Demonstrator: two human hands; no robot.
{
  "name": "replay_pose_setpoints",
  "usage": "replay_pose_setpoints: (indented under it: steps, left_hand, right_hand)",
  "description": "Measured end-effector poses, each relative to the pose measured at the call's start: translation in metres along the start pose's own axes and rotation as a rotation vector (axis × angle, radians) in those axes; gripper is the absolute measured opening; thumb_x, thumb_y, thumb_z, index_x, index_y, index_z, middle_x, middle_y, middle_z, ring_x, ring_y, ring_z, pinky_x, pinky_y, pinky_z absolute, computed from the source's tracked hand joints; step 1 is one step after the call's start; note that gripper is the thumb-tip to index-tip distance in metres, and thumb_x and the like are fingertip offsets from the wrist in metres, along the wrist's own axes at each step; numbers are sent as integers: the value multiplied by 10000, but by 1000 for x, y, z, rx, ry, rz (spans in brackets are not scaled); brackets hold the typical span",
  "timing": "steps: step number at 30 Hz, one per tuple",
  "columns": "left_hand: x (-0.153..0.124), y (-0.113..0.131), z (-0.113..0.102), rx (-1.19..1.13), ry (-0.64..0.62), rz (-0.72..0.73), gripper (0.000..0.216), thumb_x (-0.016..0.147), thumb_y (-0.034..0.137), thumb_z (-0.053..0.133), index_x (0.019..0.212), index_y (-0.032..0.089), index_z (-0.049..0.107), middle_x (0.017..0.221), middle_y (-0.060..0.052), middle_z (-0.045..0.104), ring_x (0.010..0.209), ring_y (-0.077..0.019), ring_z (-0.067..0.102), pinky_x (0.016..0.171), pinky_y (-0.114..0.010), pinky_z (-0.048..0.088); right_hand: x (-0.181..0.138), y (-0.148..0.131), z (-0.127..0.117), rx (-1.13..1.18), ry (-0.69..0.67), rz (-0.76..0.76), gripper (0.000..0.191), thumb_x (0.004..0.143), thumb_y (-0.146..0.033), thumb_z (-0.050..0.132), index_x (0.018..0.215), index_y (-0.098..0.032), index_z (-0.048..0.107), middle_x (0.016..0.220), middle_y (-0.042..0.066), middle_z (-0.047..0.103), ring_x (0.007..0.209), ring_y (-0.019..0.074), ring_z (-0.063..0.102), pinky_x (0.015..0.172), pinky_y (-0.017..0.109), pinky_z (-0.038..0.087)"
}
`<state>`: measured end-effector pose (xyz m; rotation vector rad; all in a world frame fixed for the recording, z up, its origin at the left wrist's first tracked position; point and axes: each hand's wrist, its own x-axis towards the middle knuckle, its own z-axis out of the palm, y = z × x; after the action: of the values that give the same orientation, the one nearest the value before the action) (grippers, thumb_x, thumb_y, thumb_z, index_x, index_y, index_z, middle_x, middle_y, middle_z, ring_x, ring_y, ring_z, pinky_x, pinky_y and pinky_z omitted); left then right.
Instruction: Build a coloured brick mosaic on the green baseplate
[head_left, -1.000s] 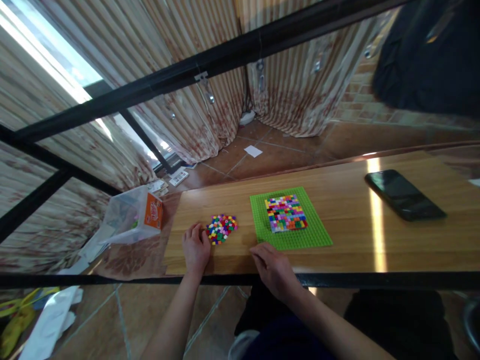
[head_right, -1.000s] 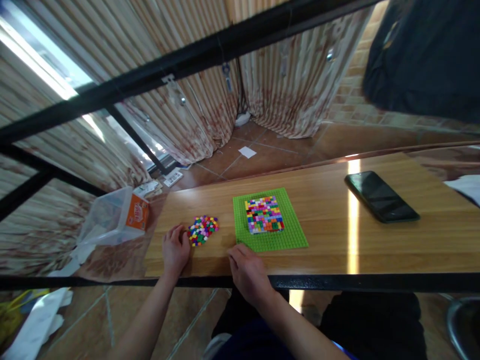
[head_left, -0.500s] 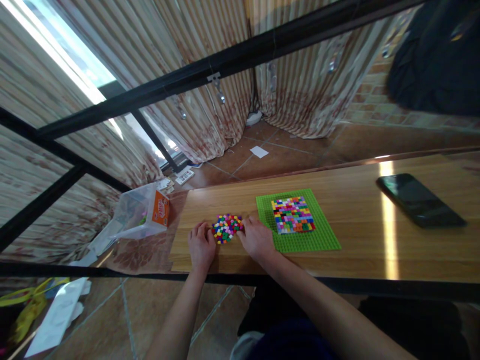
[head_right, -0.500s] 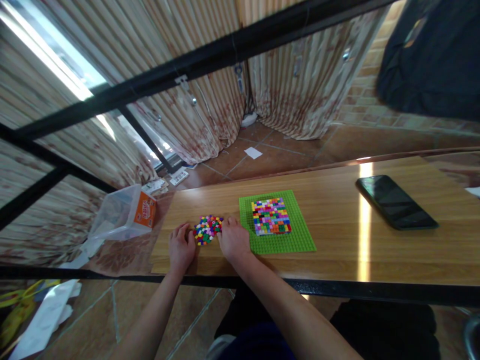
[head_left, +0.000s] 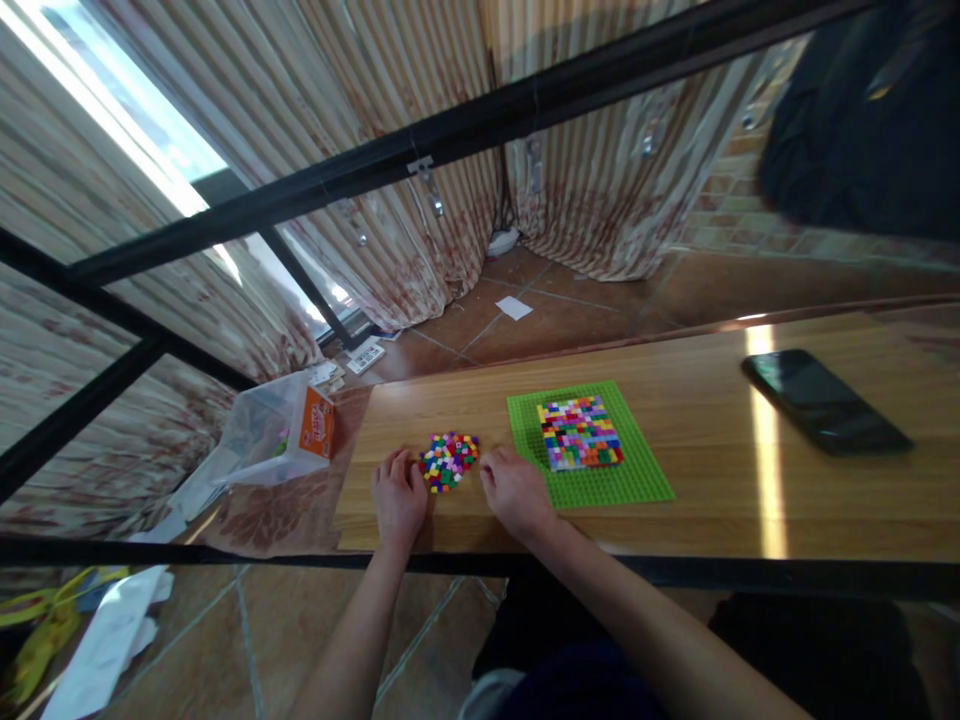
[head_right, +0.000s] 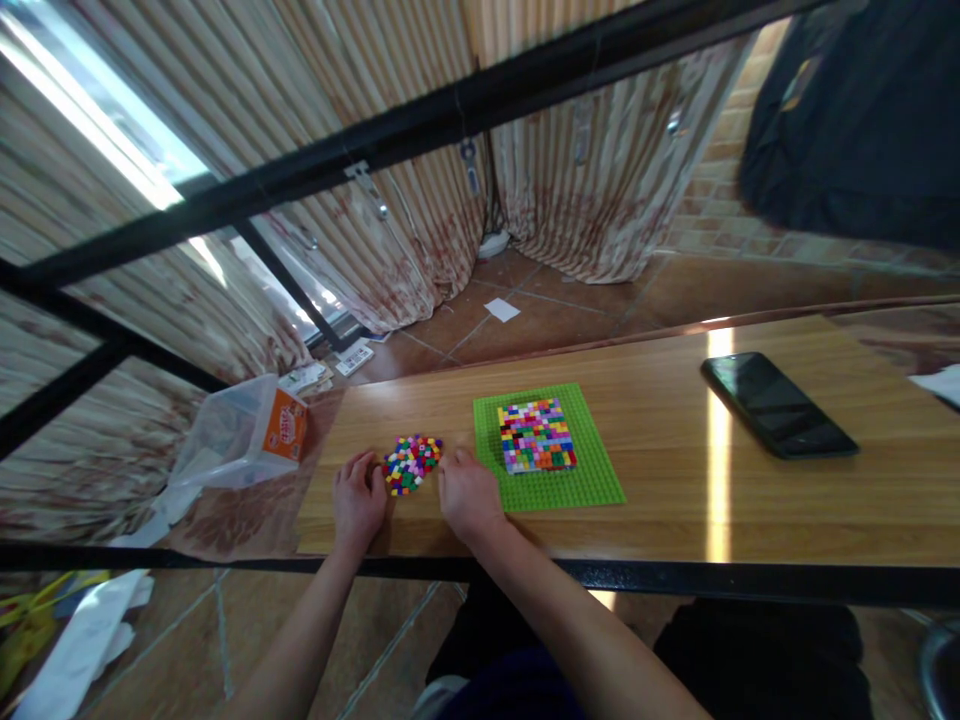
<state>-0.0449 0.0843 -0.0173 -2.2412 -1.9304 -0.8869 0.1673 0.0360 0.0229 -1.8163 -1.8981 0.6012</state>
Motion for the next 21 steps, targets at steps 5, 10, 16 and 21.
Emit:
replay_pose_setpoints:
  steps: [5,10,16,21]
  left_hand:
    - [0,-2,1,14,3,8,307,895,263,469,1087,132,670,1147,-179,686,1103,-324,614,988,-495,488]
    - [1,-3,2,5,15,20,291,898,268,469,1069,144,670,1141,-170,691,1107,-317,620,994,-488,482]
    - [2,-3,2,7,12,20,285,896,273,474,1070,152,665,1150,-166,691,1114,-321,622,997,-495,480]
    - [3,-3,1,22,-5,29,302,905,280,461,1080,136,661,1146,-183,689,1117,-324,619,1000,-502,482]
  right_hand:
    - [-35,20,-4,275,135,-30,225,943,-151,468,937,-202,687,920,49,697,871,156,647,799,264,476]
    - [-70,46,-18,458,320,-6,230,955,-233,490,986,-215,718,942,56,731,862,162,690,793,288,536]
    - [-88,86,-40,440,472,119,222,934,-351,552,966,-232,737,940,58,757,844,192,713,781,333,573]
    - [-78,102,-59,353,612,162,211,899,-374,594,908,-243,760,963,57,747,832,182,703,718,307,563]
